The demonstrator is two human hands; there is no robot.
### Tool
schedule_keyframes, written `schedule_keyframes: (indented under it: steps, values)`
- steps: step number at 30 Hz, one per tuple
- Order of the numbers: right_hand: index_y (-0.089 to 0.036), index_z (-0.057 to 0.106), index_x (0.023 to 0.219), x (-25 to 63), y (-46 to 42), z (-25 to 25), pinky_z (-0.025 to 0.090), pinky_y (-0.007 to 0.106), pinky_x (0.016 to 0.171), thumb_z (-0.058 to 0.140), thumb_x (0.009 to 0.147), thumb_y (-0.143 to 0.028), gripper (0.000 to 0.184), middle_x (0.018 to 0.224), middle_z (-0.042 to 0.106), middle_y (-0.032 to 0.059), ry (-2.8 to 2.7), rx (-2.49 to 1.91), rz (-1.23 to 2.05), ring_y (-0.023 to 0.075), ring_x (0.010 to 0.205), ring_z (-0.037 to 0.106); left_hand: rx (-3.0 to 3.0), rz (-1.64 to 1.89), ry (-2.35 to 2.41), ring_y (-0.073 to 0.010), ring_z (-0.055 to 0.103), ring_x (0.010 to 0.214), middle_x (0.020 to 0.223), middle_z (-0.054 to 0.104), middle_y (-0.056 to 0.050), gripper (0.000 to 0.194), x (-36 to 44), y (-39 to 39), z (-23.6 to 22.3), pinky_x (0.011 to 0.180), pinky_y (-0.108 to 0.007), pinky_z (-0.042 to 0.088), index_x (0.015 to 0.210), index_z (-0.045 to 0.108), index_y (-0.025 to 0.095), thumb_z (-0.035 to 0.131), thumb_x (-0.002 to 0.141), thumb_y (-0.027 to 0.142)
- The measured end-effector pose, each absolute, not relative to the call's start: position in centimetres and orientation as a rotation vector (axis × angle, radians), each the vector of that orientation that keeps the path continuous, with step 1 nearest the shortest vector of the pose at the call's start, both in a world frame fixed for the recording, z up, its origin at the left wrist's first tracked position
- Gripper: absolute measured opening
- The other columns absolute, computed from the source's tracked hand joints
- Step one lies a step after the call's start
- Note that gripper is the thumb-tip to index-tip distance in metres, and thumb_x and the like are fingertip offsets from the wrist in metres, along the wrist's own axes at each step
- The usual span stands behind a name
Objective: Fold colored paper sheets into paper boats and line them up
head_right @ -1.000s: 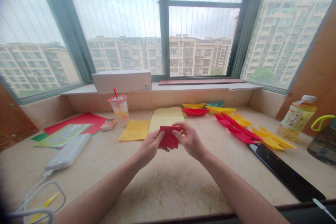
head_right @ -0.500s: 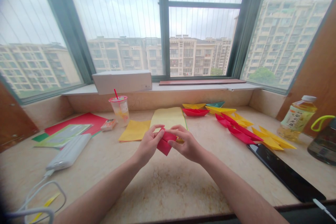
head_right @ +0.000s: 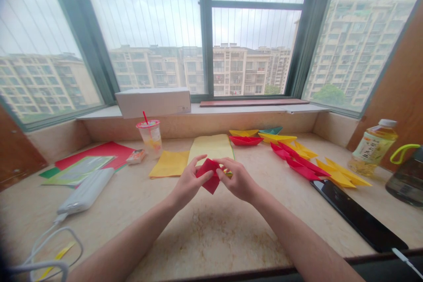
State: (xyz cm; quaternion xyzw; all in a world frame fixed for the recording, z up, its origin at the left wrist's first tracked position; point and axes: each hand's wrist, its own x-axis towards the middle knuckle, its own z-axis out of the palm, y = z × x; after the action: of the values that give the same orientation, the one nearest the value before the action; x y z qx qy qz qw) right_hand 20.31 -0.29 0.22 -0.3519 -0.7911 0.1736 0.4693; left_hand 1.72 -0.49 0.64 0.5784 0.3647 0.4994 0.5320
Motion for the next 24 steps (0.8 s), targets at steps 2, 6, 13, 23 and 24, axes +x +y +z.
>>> schedule_keyframes:
  steps: [2,6,13,23,24]
  values:
    - [-0.024,0.062,0.125,20.35,-0.3,0.11,0.057,0.034,0.077,0.051,0.092,-0.021,0.035,0.111,0.07,0.0077,-1.919,-0.893,0.439,0.0189,0.087,0.067,1.392,1.193,0.911,-0.0194,0.07,0.077,0.093,0.074,-0.009,0.065,1.57,-0.24,0.47,0.07,-0.029,0.054,0.128,0.045,0.014,0.077,0.075,0.033]
    - [-0.024,0.058,0.13,20.38,-0.3,-0.09,0.058,0.032,0.072,0.049,0.091,-0.017,0.041,0.111,0.071,0.0067,-1.899,-0.949,0.433,0.0183,0.084,0.068,1.482,1.162,0.948,-0.0209,0.071,0.077,0.092,0.074,-0.011,0.044,1.38,-0.08,0.42,0.068,-0.029,0.054,0.115,0.056,0.013,0.073,0.077,0.03]
    - [-0.028,0.05,0.136,20.59,0.09,-0.27,0.051,0.04,0.096,0.049,0.079,0.0,0.064,0.12,0.064,0.0054,-1.932,-0.89,0.312,0.0197,0.103,0.062,1.824,1.101,1.014,-0.0223,0.07,0.085,0.095,0.074,-0.009,0.024,1.35,-0.48,0.42,0.074,-0.03,0.052,0.102,0.066,0.015,0.066,0.079,0.022]
    - [-0.027,0.073,0.102,21.19,0.21,-0.18,0.056,0.037,0.086,0.053,0.091,-0.013,0.027,0.123,0.056,0.0094,-2.091,-0.76,0.393,0.0206,0.101,0.065,1.937,1.013,0.959,-0.0186,0.068,0.087,0.095,0.074,-0.005,0.023,1.21,-0.78,0.94,0.077,-0.026,0.05,0.101,0.07,0.017,0.058,0.082,0.016]
    - [-0.026,0.073,0.101,21.23,0.2,-0.15,0.055,0.037,0.087,0.055,0.091,-0.014,0.024,0.121,0.058,0.0095,-2.1,-0.765,0.395,0.0206,0.101,0.065,1.947,0.994,0.956,-0.0181,0.068,0.086,0.094,0.074,-0.004,0.023,1.22,-0.89,1.0,0.076,-0.025,0.049,0.1,0.07,0.016,0.057,0.082,0.015]
